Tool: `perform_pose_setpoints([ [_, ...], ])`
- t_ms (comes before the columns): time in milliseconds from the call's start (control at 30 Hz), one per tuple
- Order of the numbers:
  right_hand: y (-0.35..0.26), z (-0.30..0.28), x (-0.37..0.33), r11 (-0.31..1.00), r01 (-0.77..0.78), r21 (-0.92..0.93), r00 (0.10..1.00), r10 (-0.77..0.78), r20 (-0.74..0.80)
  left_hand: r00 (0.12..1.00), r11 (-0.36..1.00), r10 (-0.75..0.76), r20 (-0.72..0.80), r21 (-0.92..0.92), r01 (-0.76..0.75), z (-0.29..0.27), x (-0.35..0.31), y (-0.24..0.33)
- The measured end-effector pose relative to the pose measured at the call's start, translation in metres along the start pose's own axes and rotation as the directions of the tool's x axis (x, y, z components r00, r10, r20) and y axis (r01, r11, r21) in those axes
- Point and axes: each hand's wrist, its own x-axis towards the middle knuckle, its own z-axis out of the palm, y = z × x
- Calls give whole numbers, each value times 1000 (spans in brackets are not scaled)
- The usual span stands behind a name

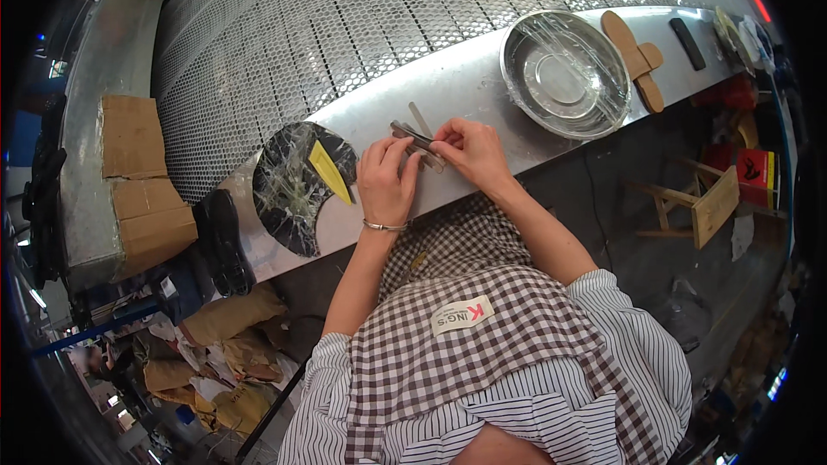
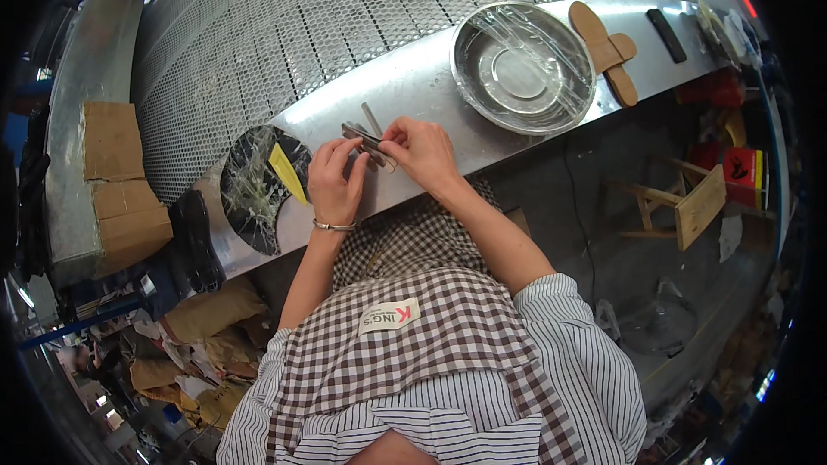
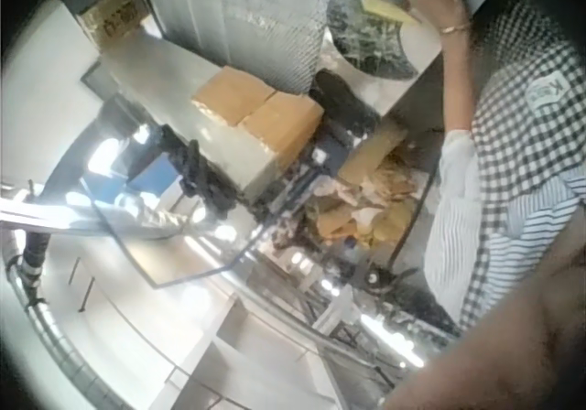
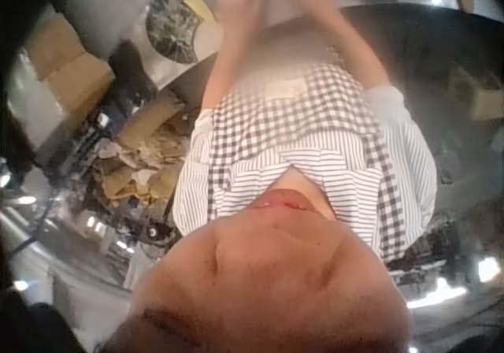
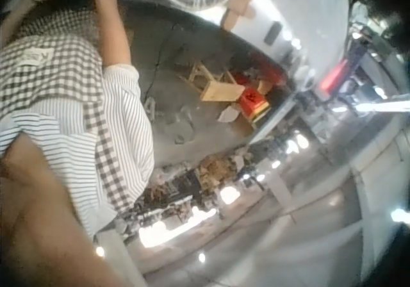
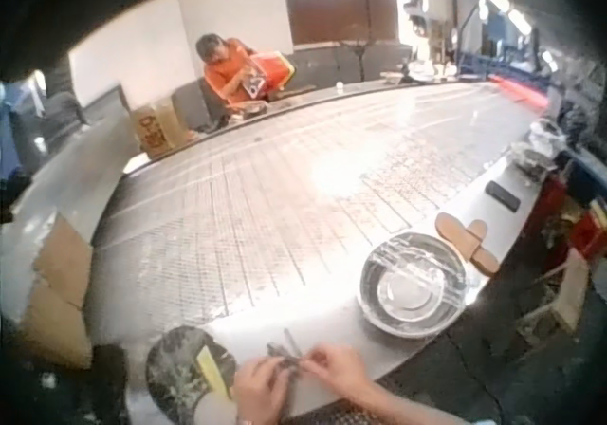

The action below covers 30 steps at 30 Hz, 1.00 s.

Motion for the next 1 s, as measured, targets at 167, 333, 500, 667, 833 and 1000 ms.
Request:
perform_pose_setpoints([
  [167,8,0,1,971,-110,215,994,112,0,992,987,-122,-31,-109,118,8,5,1],
  [333,6,2,0,990,-85,116,996,86,-4,996,996,88,-15,3,-88,13,11,-5],
  [500,7,0,6,999,-39,3,999,39,4,990,990,138,-13,-15,-138,15,6,-11],
  [667,9,-6,10,943,-240,230,970,239,29,978,976,179,104,110,-190,7,5,-8],
  [833,14,-5,5,959,-172,227,964,212,-161,976,972,166,142,144,-187,7,2,-7],
  [1000,-5,-30,-10,970,32,241,946,48,-320,974,975,160,158,129,-181,9,3,-2],
])
